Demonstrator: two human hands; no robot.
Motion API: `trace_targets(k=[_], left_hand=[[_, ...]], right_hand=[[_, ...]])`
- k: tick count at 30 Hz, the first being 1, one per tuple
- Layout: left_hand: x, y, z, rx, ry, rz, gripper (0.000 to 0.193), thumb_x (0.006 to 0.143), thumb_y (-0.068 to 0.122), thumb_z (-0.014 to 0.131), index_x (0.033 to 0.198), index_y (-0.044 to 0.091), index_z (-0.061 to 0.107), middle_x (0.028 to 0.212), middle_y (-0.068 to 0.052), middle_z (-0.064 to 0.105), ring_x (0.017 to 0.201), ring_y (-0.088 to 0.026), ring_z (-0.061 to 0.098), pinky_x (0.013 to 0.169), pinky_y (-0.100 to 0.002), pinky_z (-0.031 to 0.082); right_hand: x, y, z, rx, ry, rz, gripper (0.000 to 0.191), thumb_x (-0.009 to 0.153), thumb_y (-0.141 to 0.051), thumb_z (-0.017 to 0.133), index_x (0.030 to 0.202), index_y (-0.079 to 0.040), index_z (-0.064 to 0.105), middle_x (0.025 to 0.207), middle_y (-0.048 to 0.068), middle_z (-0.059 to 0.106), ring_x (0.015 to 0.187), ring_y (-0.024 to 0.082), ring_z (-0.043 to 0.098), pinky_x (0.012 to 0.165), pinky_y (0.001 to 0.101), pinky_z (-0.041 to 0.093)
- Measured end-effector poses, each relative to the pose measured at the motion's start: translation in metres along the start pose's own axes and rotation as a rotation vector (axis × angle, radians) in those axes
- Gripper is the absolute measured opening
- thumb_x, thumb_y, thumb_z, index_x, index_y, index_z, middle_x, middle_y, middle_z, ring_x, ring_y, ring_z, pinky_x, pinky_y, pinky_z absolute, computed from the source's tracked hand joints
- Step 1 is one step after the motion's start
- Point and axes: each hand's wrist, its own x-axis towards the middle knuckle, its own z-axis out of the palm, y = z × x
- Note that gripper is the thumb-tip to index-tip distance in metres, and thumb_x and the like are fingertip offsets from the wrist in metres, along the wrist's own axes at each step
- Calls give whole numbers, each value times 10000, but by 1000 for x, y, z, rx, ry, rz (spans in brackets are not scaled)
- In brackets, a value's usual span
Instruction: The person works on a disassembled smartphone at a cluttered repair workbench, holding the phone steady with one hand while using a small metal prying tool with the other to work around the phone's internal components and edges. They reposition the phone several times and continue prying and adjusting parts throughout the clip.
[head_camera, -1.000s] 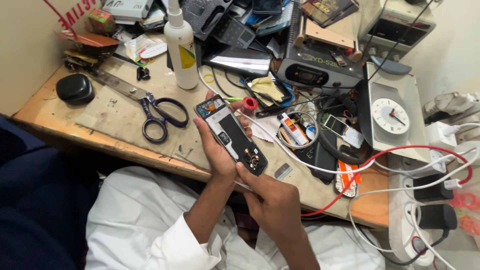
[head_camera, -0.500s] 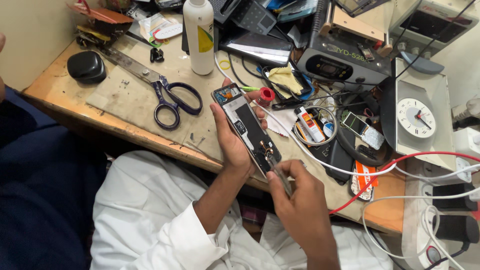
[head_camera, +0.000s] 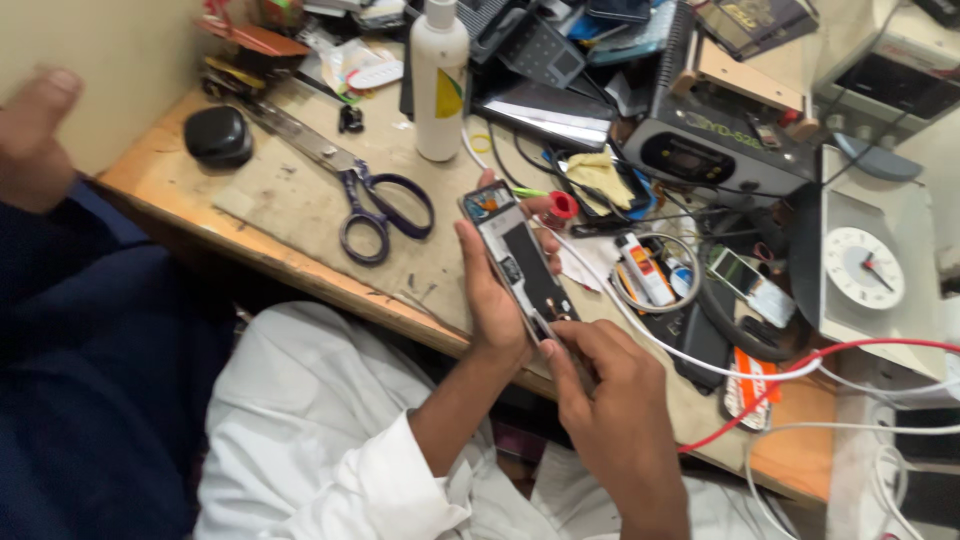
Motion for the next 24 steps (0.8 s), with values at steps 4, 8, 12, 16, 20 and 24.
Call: trace_targets(k=[4, 8, 12, 16, 20, 24], left_hand=[[3, 4, 4, 9, -8, 3, 737, 1095, 603, 306, 1678, 161, 224, 1246, -129, 611, 903, -128, 602, 747, -276, 533], [4, 3, 8, -50, -6, -10, 729, 1102, 600, 307, 1672, 152, 227, 1243, -143, 615, 893, -131, 599, 733, -274, 527], [0, 4, 5, -17, -3, -20, 732, 1099, 602, 299, 1680, 165, 217, 1246, -143, 608, 900, -136, 595, 740, -274, 525], [3, 2, 1, -9, -13, -13, 742, 1095, 612, 285, 1677, 156, 220, 1251, -162, 610, 897, -144, 593, 735, -283, 531], [6, -1, -1, -14, -27, -2, 742, 1082, 614, 280, 1660, 153, 225, 1241, -180, 608, 891, -166, 603, 728, -303, 543], [5, -2, -4, -20, -20, -9, 740, 1084, 613, 281, 1661, 151, 231, 1240, -180, 599, 892, -172, 603, 726, -310, 544]], right_hand=[[3, 2, 2, 19, 17, -48, 169, 833, -95, 762, 985, -19, 756, 819, 85, 705, 575, 172, 605, 543, 301, 485], [3, 3, 1, 79, 17, 9, 169, 822, -91, 768, 975, -21, 756, 807, 76, 722, 562, 162, 613, 521, 299, 480], [7, 4, 8, 119, 75, -92, 121, 838, -82, 773, 943, -20, 769, 821, 85, 721, 627, 162, 650, 573, 296, 495], [16, 3, 15, 168, 96, -208, 93, 860, -53, 746, 935, 0, 732, 887, 99, 710, 741, 188, 712, 643, 304, 552], [23, 2, 14, 32, 51, -232, 115, 797, -22, 752, 898, 20, 715, 856, 128, 700, 740, 253, 687, 657, 348, 527], [26, 2, 14, 128, 19, -187, 100, 809, -30, 746, 894, 15, 720, 839, 114, 713, 698, 211, 701, 621, 320, 540]])
